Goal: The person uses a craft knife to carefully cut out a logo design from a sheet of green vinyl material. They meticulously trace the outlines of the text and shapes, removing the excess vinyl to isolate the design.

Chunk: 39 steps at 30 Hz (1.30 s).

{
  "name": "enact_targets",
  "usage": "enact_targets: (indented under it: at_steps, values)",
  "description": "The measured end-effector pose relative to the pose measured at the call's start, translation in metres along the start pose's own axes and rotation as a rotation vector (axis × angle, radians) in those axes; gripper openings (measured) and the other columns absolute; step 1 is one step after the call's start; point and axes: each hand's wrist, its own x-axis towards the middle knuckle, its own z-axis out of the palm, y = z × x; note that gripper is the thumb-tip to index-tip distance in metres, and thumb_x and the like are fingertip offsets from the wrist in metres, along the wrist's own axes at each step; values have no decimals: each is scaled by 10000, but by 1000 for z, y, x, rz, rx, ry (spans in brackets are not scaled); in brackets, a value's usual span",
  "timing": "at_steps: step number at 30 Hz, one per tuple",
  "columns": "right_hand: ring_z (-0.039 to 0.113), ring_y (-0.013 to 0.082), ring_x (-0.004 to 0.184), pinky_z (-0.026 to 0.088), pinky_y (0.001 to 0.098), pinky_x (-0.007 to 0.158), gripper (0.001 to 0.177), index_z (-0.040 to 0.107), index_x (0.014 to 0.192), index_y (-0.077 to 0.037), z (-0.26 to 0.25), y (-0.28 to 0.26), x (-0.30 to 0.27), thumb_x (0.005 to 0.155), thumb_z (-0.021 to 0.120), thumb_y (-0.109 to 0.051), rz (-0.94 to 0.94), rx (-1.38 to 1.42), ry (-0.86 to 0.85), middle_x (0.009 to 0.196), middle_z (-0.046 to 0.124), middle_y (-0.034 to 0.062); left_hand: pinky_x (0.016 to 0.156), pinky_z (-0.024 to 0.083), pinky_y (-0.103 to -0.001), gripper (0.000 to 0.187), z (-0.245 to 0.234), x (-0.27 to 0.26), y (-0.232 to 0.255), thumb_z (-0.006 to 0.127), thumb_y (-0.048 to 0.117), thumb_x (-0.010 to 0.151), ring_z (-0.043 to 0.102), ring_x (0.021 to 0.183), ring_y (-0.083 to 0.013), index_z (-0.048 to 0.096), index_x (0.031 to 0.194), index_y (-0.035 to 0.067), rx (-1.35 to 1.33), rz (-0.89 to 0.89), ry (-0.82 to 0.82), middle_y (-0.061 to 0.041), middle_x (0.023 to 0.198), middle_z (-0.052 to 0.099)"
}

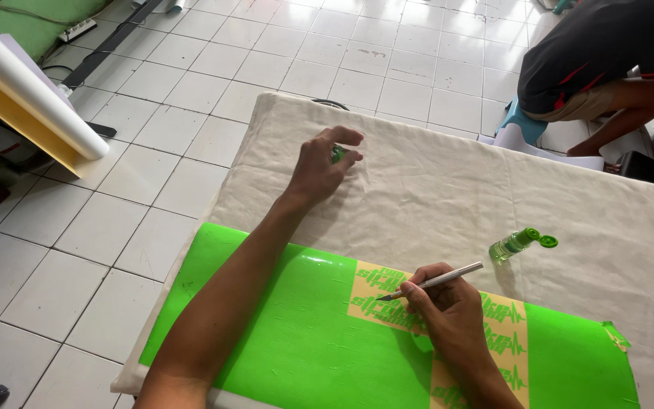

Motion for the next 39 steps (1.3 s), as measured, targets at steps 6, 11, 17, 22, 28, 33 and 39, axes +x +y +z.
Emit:
enact_targets:
  at_steps: [6,11,17,22,28,33,39]
  values:
    - [622,151,555,503,233,530,81,624,787,-24,-1,2,1,778,700,-50,-19,-7,-10,646,680,109,500,450,-305,363,-7,-1,22,402,443,869,558,506,-163,598,893,138,91,-207,187,-23,622,616]
    - [618,153,558,504,236,543,80,627,793,-28,0,1,0,780,702,-54,-6,-16,-12,653,679,104,826,446,-324,553,-10,1,15,218,292,787,562,962,-228,477,1217,60,-160,-168,-71,-110,1041,669]
    - [623,154,563,509,235,542,82,622,789,-22,0,0,1,783,698,-53,-15,-14,-11,660,686,111,864,543,-270,509,-4,2,1,427,-4,824,697,976,-185,409,1324,91,-132,-142,-154,-120,1277,577]
    - [625,157,569,513,240,539,77,621,792,-22,0,0,-1,783,693,-47,-8,6,-12,658,690,119,779,559,-212,390,-3,2,1,717,86,725,733,840,-135,575,1087,122,-23,-129,-91,-44,1013,719]
    - [608,130,565,497,217,531,77,626,795,-26,-2,0,0,784,698,-52,-42,-32,-2,654,666,92,856,372,-475,507,-4,3,-3,757,559,652,496,1104,-266,668,985,187,664,2,-262,-77,1192,541]
    - [544,134,552,454,226,509,74,573,822,-31,1,-3,1,818,647,-29,-77,109,43,661,618,99,889,345,-558,823,-29,-3,82,718,667,635,443,1135,-320,527,1231,134,593,105,-300,-136,1244,459]
    - [574,160,662,451,236,591,72,533,882,-43,-6,-5,5,858,593,-13,-214,307,114,837,652,186,825,366,-504,605,-63,-52,184,700,517,821,449,1065,-320,537,1173,53,531,558,-264,-153,1204,494]
